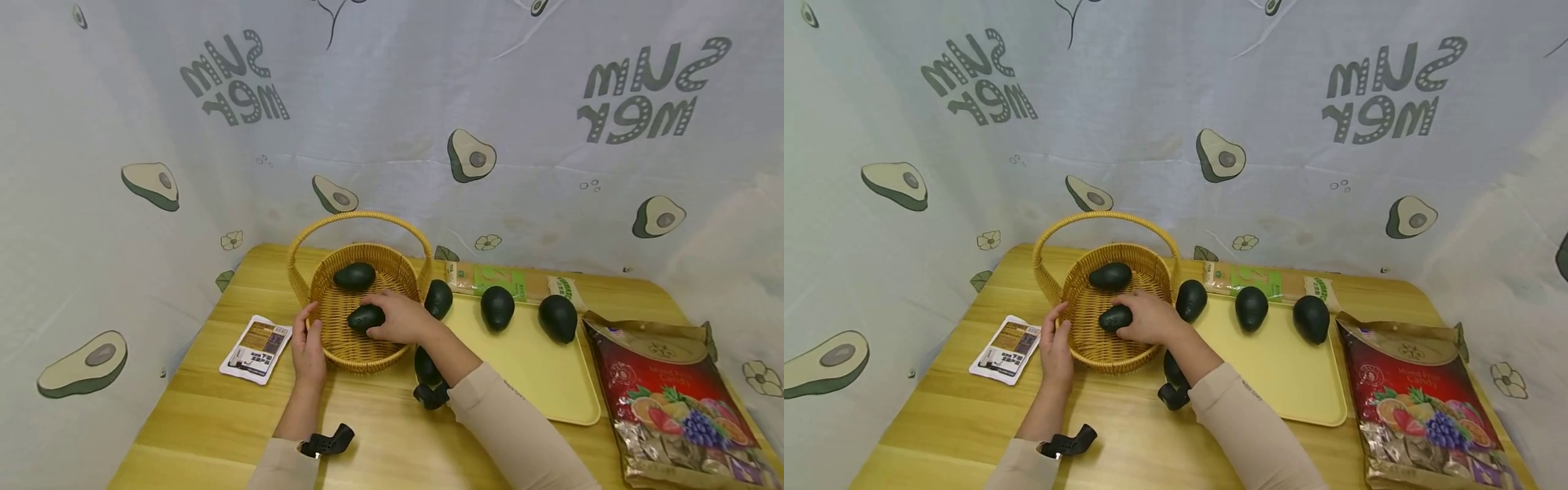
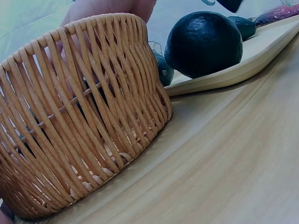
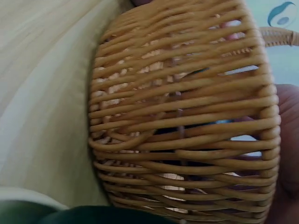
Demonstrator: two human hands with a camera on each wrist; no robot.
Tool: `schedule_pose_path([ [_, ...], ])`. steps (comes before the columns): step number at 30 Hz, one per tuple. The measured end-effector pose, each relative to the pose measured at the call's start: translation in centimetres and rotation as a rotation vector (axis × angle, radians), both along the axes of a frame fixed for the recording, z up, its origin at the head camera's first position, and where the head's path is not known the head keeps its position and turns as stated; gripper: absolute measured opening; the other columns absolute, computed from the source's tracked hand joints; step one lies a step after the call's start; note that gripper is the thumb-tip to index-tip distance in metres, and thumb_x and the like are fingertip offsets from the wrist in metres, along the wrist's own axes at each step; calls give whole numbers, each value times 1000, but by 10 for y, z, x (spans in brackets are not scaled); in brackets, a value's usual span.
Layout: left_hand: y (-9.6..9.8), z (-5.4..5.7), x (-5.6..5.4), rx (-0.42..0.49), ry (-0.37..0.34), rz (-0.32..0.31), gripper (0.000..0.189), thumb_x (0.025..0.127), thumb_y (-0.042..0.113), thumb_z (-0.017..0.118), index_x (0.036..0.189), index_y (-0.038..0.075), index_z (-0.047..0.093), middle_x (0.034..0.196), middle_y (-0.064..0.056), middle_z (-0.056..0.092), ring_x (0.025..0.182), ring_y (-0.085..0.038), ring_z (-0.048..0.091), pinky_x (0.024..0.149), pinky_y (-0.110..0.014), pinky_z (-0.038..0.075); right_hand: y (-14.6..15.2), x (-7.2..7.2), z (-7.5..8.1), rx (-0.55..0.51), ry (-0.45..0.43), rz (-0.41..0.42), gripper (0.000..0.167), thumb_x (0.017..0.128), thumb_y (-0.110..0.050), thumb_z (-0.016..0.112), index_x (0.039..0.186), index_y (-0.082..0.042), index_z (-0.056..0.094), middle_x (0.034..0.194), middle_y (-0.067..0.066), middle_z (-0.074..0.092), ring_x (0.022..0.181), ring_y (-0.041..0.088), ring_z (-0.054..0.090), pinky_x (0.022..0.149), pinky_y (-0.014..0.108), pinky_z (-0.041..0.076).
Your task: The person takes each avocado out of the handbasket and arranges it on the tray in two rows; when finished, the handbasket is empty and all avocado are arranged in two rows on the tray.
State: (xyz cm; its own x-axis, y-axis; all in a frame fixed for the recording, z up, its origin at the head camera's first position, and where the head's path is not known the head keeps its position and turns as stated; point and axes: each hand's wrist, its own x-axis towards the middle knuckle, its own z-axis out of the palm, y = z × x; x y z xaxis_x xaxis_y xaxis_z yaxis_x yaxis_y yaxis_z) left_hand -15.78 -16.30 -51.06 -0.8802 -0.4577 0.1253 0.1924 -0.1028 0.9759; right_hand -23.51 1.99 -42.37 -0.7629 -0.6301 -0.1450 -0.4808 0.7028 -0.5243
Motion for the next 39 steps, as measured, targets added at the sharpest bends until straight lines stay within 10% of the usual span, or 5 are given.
schedule_pose_path([
  [10,-4,3,-2,-21,-21,20,38,106,8,40,142,-2,49,162,-13,38,158,-26,18,125,-49,18,-2,1,-3,22,39,8,62,90,-35,78,146,-22,55,150,11,52,130,31,58,103,53,49],
  [17,-2,3,-1,-8,-20,24,38,106,6,40,142,-4,48,161,-12,38,156,-23,22,120,-36,24,6,5,6,-92,22,-17,64,89,-39,79,145,-19,56,146,13,53,126,30,58,102,49,51],
  [39,-1,0,0,3,14,9,38,106,7,39,141,-6,46,160,-14,38,159,-26,14,127,-51,11,66,45,32,-382,37,-240,64,87,-34,82,141,-16,54,135,9,57,113,27,61,89,43,55],
])
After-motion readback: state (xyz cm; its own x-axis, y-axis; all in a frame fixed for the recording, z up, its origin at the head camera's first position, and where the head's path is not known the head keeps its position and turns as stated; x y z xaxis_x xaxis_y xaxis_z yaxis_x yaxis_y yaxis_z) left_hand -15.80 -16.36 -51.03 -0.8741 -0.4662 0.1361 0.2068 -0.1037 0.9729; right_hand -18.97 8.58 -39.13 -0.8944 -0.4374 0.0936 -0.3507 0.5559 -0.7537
